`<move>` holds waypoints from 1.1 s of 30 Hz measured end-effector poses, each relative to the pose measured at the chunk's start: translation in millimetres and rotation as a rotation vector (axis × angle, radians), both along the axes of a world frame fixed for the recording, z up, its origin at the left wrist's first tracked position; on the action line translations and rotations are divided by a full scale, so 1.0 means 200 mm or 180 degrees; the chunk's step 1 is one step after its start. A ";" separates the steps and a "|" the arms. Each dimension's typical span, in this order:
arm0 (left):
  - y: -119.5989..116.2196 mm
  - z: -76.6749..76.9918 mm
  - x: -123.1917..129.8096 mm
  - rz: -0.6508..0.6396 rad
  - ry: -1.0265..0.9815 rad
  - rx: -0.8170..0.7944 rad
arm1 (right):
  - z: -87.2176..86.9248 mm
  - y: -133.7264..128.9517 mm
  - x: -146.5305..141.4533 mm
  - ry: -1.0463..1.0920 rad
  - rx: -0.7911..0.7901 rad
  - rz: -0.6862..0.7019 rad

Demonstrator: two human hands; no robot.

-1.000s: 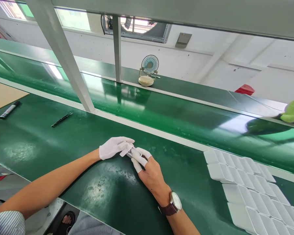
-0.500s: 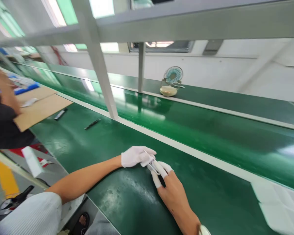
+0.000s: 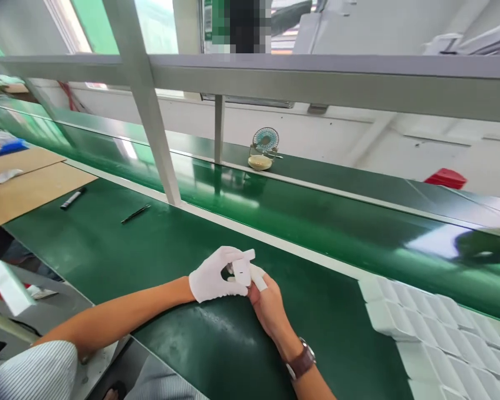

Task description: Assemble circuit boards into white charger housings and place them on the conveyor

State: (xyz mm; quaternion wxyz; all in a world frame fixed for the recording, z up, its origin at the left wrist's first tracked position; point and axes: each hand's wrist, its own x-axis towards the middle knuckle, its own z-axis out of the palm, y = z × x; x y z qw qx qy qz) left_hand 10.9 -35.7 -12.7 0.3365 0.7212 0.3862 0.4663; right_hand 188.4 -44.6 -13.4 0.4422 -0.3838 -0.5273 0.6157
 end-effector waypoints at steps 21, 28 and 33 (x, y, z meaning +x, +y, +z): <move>0.04 0.02 -0.03 0.0273 -0.0192 -0.0221 | -0.04 0.00 0.06 -0.0887 0.0796 -0.0761; 0.07 0.07 -0.06 0.0004 0.0941 -0.0849 | -0.04 0.00 0.09 -0.2342 0.2738 -0.0500; 0.08 0.02 -0.08 -0.0163 0.0500 -0.1150 | -0.09 0.00 0.07 -0.2727 0.3356 -0.0635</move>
